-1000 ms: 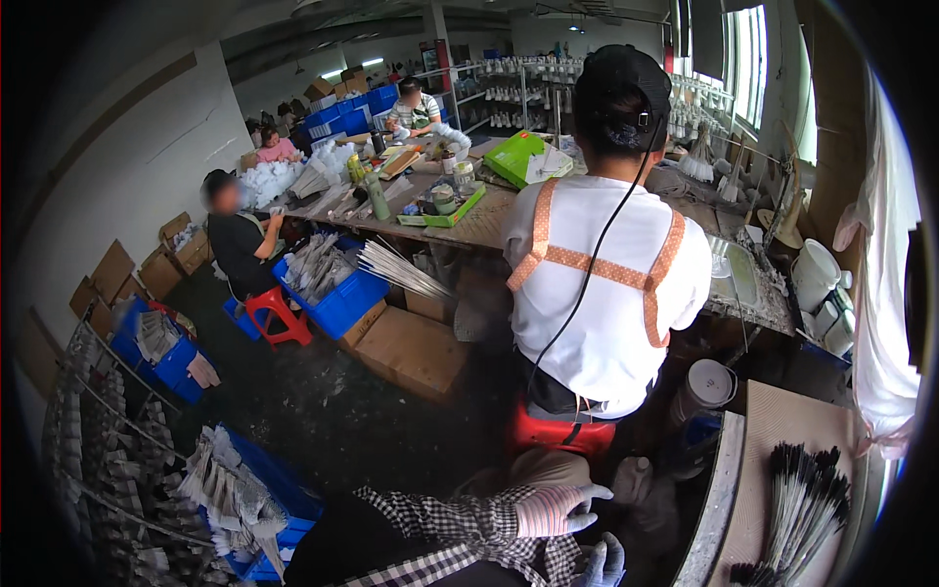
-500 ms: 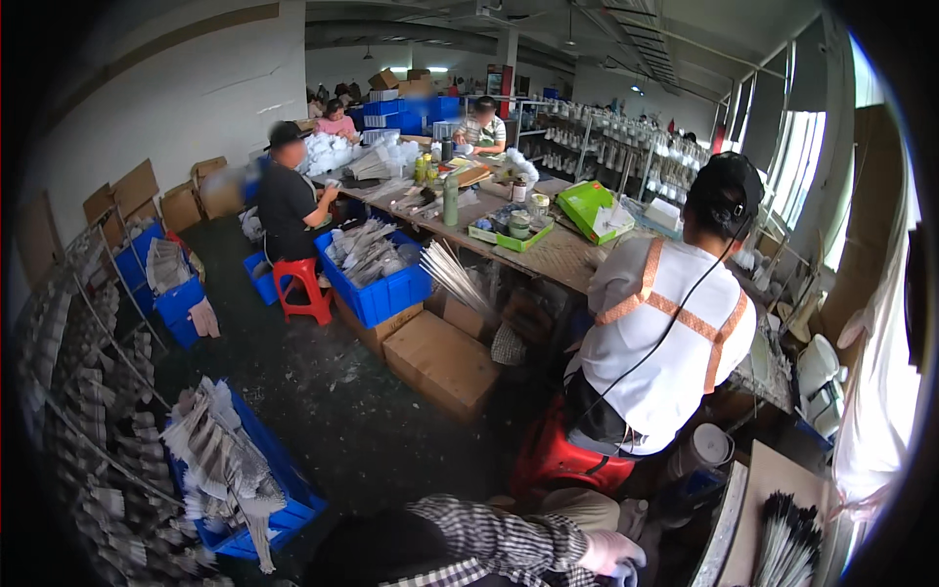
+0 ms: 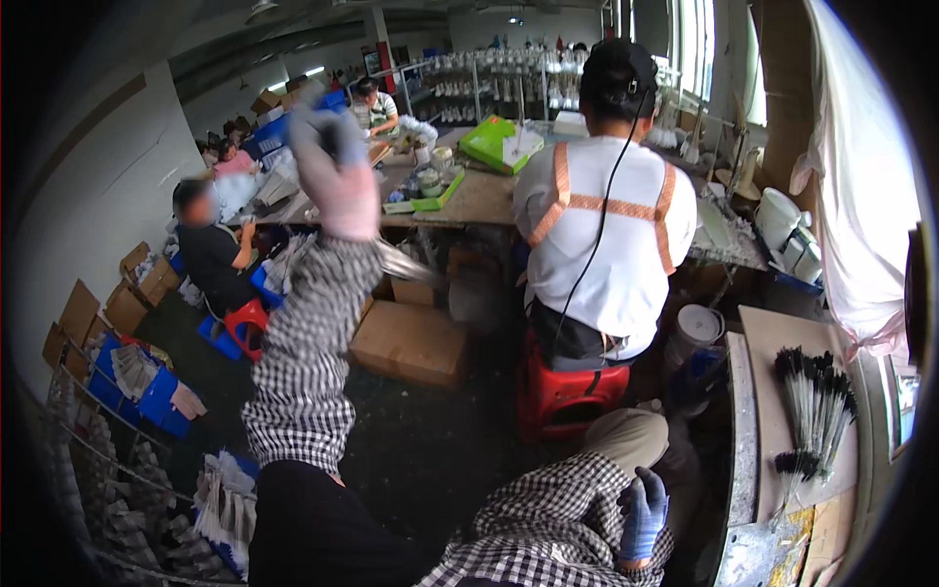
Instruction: The recorder dips bundles of shuttlecock feathers into black adhesive to assemble them.
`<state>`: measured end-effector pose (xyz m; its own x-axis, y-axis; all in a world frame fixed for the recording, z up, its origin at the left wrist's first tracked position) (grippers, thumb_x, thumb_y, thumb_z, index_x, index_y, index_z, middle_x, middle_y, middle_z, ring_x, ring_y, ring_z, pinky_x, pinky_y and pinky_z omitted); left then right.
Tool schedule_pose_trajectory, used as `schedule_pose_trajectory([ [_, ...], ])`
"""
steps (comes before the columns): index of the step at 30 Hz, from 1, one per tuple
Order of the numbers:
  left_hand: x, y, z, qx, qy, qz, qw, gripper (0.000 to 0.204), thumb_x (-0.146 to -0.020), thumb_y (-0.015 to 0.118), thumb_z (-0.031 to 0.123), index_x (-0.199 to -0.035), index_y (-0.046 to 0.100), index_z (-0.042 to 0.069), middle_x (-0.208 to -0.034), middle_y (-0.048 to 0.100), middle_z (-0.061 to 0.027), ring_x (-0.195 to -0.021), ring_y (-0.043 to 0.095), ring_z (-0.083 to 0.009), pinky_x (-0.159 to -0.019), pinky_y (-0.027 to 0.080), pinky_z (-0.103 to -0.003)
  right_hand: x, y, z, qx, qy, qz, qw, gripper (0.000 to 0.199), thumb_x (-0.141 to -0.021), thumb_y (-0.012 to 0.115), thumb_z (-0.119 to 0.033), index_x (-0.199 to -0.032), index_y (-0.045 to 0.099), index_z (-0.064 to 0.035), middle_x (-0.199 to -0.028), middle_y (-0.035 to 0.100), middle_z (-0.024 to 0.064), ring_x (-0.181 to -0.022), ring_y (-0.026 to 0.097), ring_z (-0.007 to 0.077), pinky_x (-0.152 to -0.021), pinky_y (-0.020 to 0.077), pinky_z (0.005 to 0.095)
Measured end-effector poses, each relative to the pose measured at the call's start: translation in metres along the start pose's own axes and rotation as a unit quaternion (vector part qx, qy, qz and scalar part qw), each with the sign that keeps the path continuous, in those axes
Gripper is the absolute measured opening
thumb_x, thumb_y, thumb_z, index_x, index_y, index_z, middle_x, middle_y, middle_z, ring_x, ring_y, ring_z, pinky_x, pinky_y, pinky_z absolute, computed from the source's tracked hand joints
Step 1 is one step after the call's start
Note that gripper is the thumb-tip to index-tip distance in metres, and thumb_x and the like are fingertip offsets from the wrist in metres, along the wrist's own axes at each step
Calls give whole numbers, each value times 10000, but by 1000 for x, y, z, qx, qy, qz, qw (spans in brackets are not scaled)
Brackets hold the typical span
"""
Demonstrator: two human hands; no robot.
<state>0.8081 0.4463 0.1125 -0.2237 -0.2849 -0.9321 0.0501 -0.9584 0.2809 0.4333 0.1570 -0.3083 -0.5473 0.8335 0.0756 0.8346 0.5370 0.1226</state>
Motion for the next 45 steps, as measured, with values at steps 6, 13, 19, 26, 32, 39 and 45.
schedule_pose_trajectory([
  [6,316,47,-21,-26,-300,-421,856,447,-817,686,95,-1237,544,42,-902,584,-70,-775,562,-174,-750,500,-319,3,-24,2,20,-28,16,999,299,-934,589,-126,-1205,578,-1,-693,574,2,-538,478,44,-484,375,185],
  [13,497,91,36,8,-256,-643,721,488,-819,707,240,-1253,532,98,-1141,591,-174,-1095,574,-369,-937,479,-449,30,-29,-42,116,-24,56,991,360,-966,579,-304,-1223,649,-62,-793,618,64,-703,566,135,-654,470,292],
  [19,516,133,84,92,-251,-664,698,454,-823,695,207,-1235,551,83,-1086,597,-141,-1038,589,-337,-917,476,-439,17,-34,-37,97,-7,47,994,368,-959,585,-297,-1210,646,-36,-796,603,60,-678,534,129,-633,457,291],
  [26,559,169,127,170,-298,-673,655,447,-790,722,162,-1206,572,94,-1026,624,-109,-982,613,-309,-861,499,-420,7,-41,-41,160,3,79,984,335,-952,591,-298,-1190,679,-80,-781,622,63,-688,550,144,-655,467,321],
  [32,591,193,162,172,-274,-736,595,483,-805,708,159,-1259,555,102,-1035,633,-122,-992,618,-325,-844,510,-425,3,-64,-15,128,46,93,986,333,-949,601,-309,-1165,691,-72,-791,635,69,-670,537,134,-604,456,318],
  [39,583,263,226,311,-171,-684,637,351,-782,647,186,-1119,618,92,-972,639,-146,-907,622,-355,-779,514,-447,0,-114,-11,83,32,220,971,361,-909,640,-262,-1198,636,-47,-880,660,93,-705,577,171,-638,482,320],
  [45,550,321,222,311,-116,-726,602,303,-856,633,198,-1135,605,85,-983,657,-132,-933,631,-340,-815,525,-431,-12,-104,-45,16,43,171,984,389,-926,602,-120,-1287,503,-12,-815,606,25,-775,564,84,-741,473,242],
])
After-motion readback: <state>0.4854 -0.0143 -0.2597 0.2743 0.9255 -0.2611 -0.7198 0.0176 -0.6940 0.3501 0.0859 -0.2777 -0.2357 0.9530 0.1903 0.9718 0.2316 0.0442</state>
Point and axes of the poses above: each hand's wrist, its own x-axis away from the middle knuckle, its own y-axis out of the palm, z = x × y, the point moved 9 cm from there along -x, towards the middle knuckle
